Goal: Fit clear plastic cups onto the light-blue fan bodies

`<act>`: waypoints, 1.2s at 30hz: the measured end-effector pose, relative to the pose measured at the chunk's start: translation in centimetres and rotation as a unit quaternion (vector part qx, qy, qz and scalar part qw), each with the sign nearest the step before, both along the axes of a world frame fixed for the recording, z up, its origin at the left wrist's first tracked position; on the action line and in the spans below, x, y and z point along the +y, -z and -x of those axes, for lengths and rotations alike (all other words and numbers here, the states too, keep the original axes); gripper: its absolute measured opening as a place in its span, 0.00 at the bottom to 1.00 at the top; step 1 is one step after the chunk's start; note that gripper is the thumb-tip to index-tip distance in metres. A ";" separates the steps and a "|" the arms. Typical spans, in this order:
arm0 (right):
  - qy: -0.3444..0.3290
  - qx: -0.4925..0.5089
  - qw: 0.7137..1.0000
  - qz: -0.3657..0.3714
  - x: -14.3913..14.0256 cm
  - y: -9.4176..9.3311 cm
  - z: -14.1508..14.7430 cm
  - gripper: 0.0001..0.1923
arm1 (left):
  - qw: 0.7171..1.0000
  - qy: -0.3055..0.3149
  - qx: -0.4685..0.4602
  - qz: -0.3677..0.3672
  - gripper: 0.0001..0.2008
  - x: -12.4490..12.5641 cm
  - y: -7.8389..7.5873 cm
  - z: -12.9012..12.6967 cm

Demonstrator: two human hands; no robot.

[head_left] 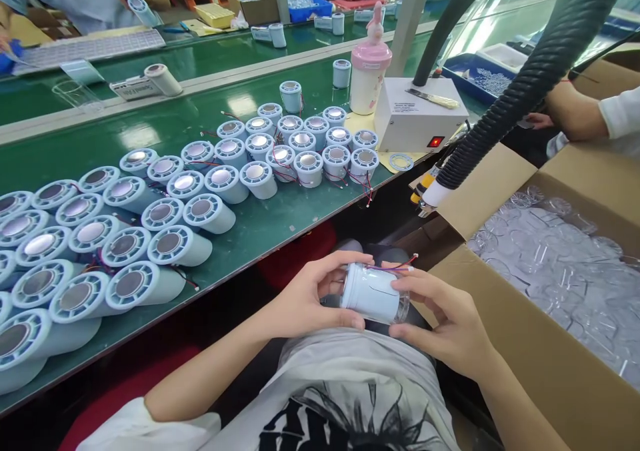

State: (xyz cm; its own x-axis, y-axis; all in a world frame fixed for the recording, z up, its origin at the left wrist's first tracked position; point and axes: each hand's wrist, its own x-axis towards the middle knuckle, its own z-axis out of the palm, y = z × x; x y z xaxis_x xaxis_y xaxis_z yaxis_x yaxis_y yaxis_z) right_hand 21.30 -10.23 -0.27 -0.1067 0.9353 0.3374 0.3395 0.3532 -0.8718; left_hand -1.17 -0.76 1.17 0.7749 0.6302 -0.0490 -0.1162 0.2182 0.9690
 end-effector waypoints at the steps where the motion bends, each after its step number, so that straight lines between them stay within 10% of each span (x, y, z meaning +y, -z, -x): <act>1: 0.004 -0.008 1.000 -0.004 0.0 -0.1 0.0 0.22 | 1.000 0.000 0.002 0.000 0.36 0.0 0.0 0.0; 22: -0.040 0.195 0.945 0.260 0.6 -1.2 0.4 0.23 | 0.980 0.031 0.026 -0.195 0.38 0.3 -0.2 0.9; 36: -0.055 0.326 0.848 0.414 1.3 -0.8 1.3 0.23 | 0.976 0.034 0.031 -0.212 0.38 0.3 -0.1 1.1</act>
